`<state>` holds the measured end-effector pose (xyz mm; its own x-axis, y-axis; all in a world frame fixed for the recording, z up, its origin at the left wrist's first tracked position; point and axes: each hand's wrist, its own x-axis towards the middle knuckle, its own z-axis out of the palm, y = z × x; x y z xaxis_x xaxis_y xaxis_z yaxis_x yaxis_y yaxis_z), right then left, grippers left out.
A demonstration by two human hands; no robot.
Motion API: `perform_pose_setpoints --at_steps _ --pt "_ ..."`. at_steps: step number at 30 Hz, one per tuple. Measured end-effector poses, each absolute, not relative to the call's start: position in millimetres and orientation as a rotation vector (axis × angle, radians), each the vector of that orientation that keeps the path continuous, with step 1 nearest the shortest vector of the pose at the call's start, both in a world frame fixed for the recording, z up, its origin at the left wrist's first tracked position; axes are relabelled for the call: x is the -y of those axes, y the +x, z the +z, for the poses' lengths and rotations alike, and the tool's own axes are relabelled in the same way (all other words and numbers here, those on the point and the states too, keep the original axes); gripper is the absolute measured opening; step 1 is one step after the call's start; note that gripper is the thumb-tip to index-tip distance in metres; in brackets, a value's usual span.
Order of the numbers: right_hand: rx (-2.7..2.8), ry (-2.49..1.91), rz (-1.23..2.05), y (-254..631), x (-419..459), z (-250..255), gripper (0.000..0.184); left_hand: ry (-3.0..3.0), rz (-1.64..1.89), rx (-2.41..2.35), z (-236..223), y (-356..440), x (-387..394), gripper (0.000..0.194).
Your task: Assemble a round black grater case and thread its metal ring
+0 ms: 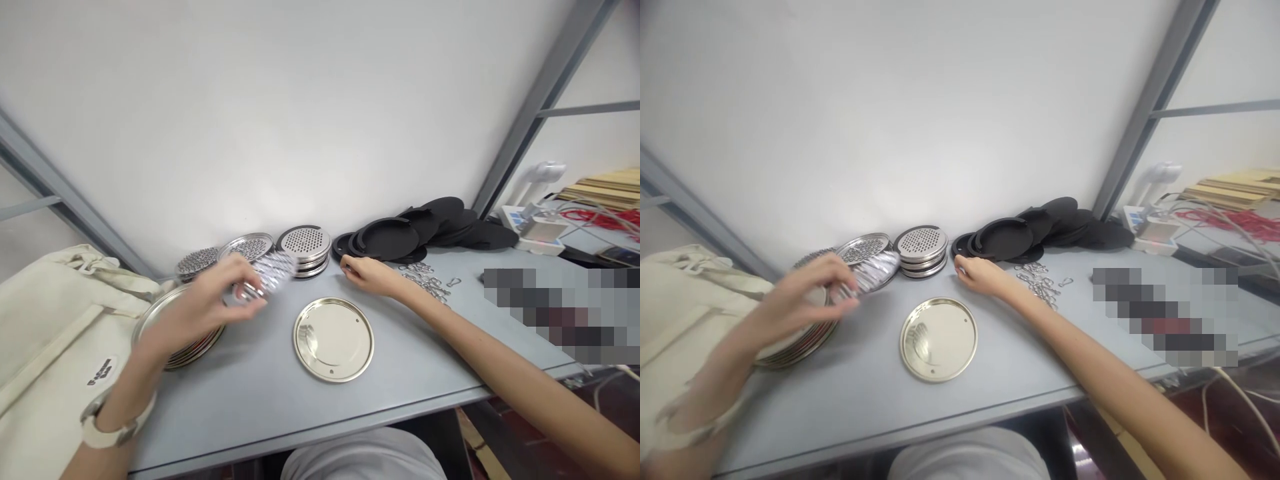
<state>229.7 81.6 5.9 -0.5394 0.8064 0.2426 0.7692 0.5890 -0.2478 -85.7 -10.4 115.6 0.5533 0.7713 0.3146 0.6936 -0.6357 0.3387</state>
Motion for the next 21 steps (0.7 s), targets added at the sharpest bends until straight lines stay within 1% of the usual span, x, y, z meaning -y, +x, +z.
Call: perform_pose_setpoints --at_steps 4,8,11,15,17,21 --pt "2.517 -1.247 0.172 229.1 -82.1 5.3 0.014 2.566 0.278 -0.824 80.0 -28.8 27.4 0.012" --pt "2.535 -1.209 0.203 226.6 -81.6 3.7 0.016 2.651 0.216 -0.632 38.9 -2.4 25.2 0.015" --pt "2.556 -1.173 0.246 222.6 -79.9 -0.3 0.020 2.680 0.251 -0.592 24.0 -0.2 23.9 0.013" --pt "2.589 -1.107 0.303 214.4 -74.8 -6.5 0.026 2.634 0.400 -0.636 21.0 -8.7 17.6 0.015" --pt "2.587 -1.070 0.328 210.5 -71.5 -8.3 0.027 2.621 0.496 -0.737 18.9 -15.1 8.1 0.011" --pt "2.567 -1.021 0.381 206.8 -66.5 -7.9 0.028 2.535 0.782 -1.078 5.1 -27.0 -15.6 0.014"
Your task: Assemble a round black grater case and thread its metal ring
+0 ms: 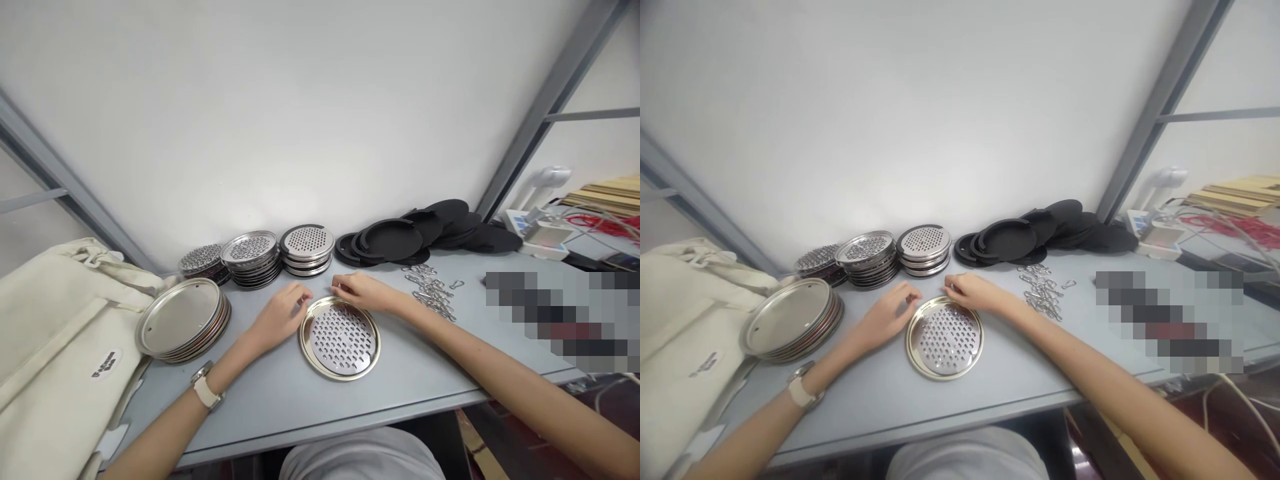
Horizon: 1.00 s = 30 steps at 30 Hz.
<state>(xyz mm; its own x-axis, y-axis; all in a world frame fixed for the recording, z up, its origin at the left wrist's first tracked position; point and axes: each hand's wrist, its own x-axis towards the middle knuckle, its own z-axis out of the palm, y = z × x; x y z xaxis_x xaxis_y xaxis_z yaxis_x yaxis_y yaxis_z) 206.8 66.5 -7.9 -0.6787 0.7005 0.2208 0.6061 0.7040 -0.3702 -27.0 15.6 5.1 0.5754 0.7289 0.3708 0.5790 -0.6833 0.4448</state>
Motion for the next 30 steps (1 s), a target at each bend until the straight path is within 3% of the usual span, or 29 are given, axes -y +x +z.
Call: perform_pose_setpoints --at_steps 14,30 --pt "2.538 -0.821 0.652 198.5 -46.0 1.3 0.026 2.438 0.658 -1.140 -10.3 -28.2 -21.1 0.014" --pt "2.491 -0.798 0.487 185.4 -43.4 -14.6 0.020 2.485 0.658 -1.112 -10.7 -26.4 -18.6 0.014"
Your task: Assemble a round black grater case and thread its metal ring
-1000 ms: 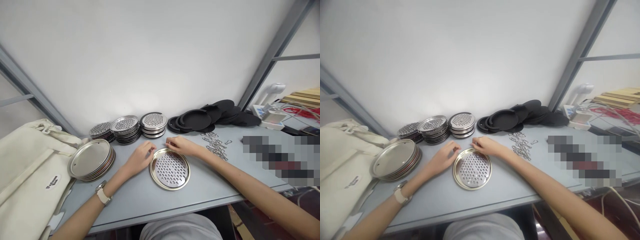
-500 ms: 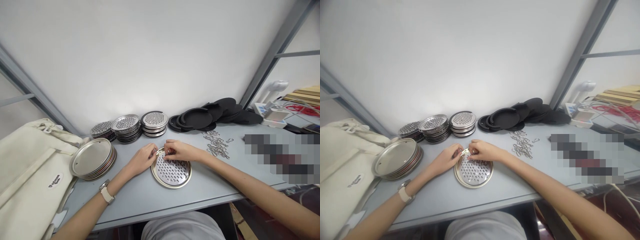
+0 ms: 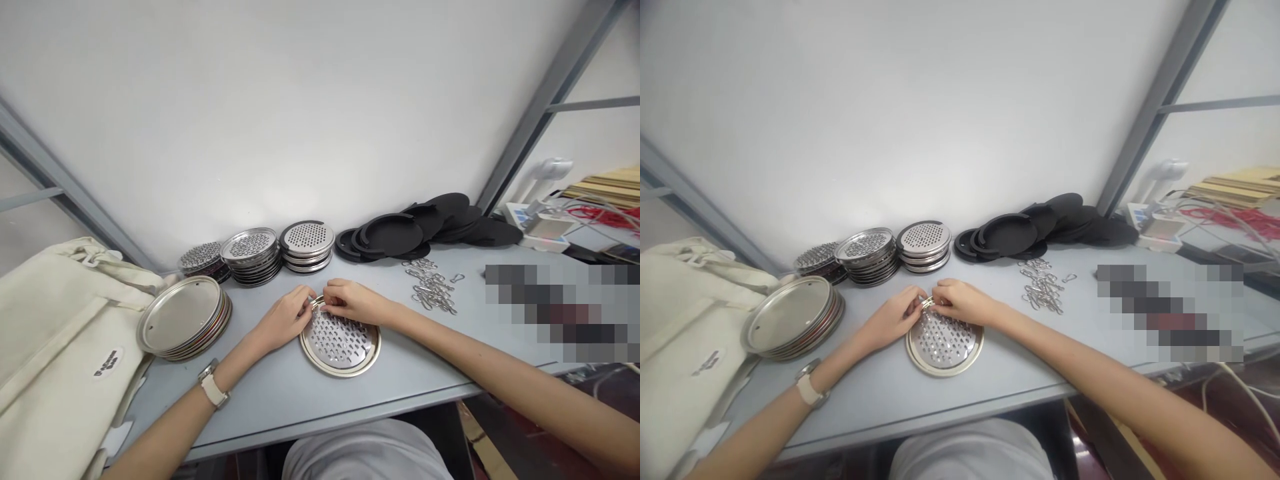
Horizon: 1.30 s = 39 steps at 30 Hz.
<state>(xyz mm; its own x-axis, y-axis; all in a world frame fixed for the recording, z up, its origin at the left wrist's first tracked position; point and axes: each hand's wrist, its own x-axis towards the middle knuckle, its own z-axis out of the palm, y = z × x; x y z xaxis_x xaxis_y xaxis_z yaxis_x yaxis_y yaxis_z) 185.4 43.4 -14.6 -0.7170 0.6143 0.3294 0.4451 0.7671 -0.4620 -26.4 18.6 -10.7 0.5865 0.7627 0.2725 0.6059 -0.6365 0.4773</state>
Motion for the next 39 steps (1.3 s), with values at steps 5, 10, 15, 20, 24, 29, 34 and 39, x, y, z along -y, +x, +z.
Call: perform_pose_setpoints --at_steps 5,10,15,20,24,29,34,39 --pt "2.493 -0.767 0.465 186.4 -45.5 -14.5 0.020 2.561 0.675 -1.120 -7.8 -22.8 -14.7 0.014" --pt "2.509 -0.758 0.448 186.6 -43.0 -9.4 0.025 2.612 0.594 -1.044 -1.8 -20.4 -8.5 0.047" --pt "2.518 -0.794 0.371 186.3 -39.6 -7.6 0.025 2.554 0.504 -0.992 -2.2 -19.2 -4.9 0.096" --pt "2.522 -0.786 0.374 186.5 -38.4 -6.0 0.025 2.513 0.488 -1.000 -4.3 -19.0 -5.0 0.106" --pt "2.502 -0.766 0.434 187.4 -38.6 -2.1 0.027 2.505 0.477 -0.988 -4.3 -18.8 -5.5 0.106" --pt "2.479 -0.853 0.471 191.3 -40.8 1.9 0.035 2.502 0.427 -0.990 -5.8 -19.3 -6.1 0.103" --pt "2.431 -0.876 0.575 194.7 -42.8 3.3 0.038 2.523 0.384 -0.915 -3.0 -21.7 -6.3 0.094" --pt "2.406 -0.882 0.642 195.5 -43.5 2.8 0.040 2.511 0.327 -0.841 -2.1 -26.1 -7.9 0.091"
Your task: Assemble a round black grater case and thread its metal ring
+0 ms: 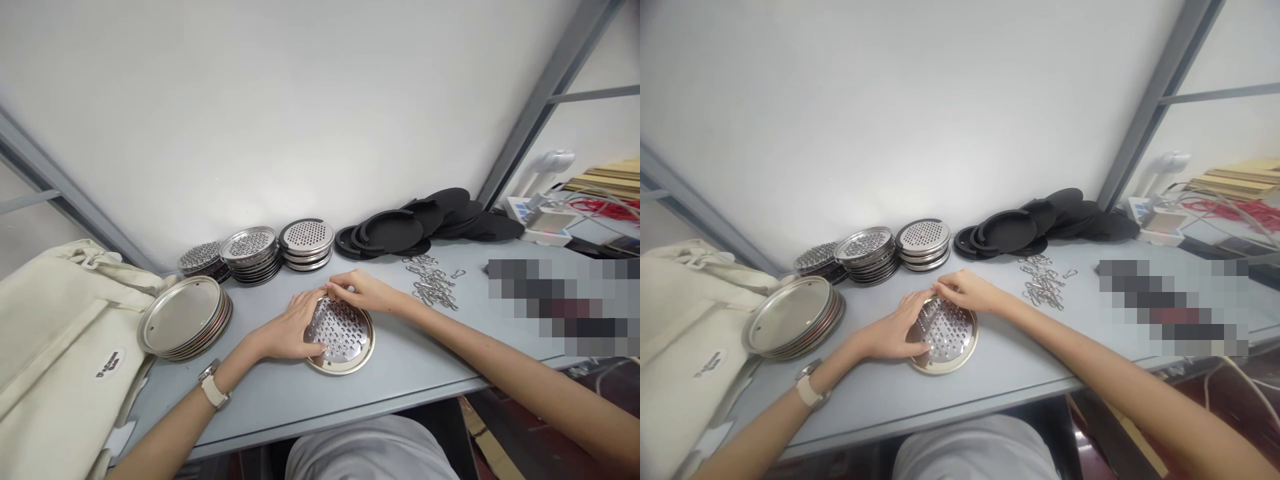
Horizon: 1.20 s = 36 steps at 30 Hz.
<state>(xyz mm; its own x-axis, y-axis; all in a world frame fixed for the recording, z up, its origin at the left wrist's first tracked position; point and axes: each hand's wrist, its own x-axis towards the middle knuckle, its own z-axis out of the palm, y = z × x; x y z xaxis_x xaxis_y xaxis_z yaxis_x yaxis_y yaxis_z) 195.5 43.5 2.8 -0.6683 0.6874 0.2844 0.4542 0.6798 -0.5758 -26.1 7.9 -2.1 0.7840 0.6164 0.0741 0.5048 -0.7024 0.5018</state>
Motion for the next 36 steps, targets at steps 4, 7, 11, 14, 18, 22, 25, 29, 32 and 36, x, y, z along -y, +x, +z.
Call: perform_pose_setpoints --at_steps 4,7,11,14,18,22,25,29,32,36 --pt "2.383 -0.903 0.687 195.7 -43.7 2.1 0.040 2.466 0.328 -0.827 -2.6 -27.4 -8.6 0.094" --pt "2.390 -0.900 0.680 195.3 -44.7 1.3 0.039 2.457 0.322 -0.812 -1.6 -26.8 -8.4 0.093" --pt "2.373 -0.906 0.582 196.2 -47.8 0.4 0.030 2.455 0.303 -0.811 0.3 -25.5 -7.5 0.096" --pt "2.357 -0.971 0.556 201.7 -51.0 -0.9 0.018 2.454 0.300 -0.804 0.9 -25.3 -7.0 0.096" --pt "2.419 -1.111 0.658 212.7 -56.2 -5.6 0.018 2.453 0.293 -0.811 0.4 -27.4 -7.1 0.095" --pt "2.496 -1.028 0.809 216.0 -58.8 -7.5 0.006 2.410 0.353 -0.867 -0.9 -28.8 -7.8 0.073" --pt "2.516 -0.891 0.731 208.9 -56.8 -5.6 0.011 2.367 0.531 -0.967 -2.0 -27.5 -9.8 0.048" --pt "2.475 -0.700 0.660 193.0 -52.1 -7.1 0.020 2.354 0.689 -1.027 -4.6 -25.5 -15.2 0.027" --pt "2.456 -0.686 0.649 185.8 -49.7 -9.7 0.023 2.310 0.646 -1.105 -9.0 -24.8 -18.9 0.023" --pt "2.377 -0.822 0.523 187.3 -46.8 -5.0 0.028 2.279 0.678 -1.294 -15.8 -25.4 -21.8 0.035"
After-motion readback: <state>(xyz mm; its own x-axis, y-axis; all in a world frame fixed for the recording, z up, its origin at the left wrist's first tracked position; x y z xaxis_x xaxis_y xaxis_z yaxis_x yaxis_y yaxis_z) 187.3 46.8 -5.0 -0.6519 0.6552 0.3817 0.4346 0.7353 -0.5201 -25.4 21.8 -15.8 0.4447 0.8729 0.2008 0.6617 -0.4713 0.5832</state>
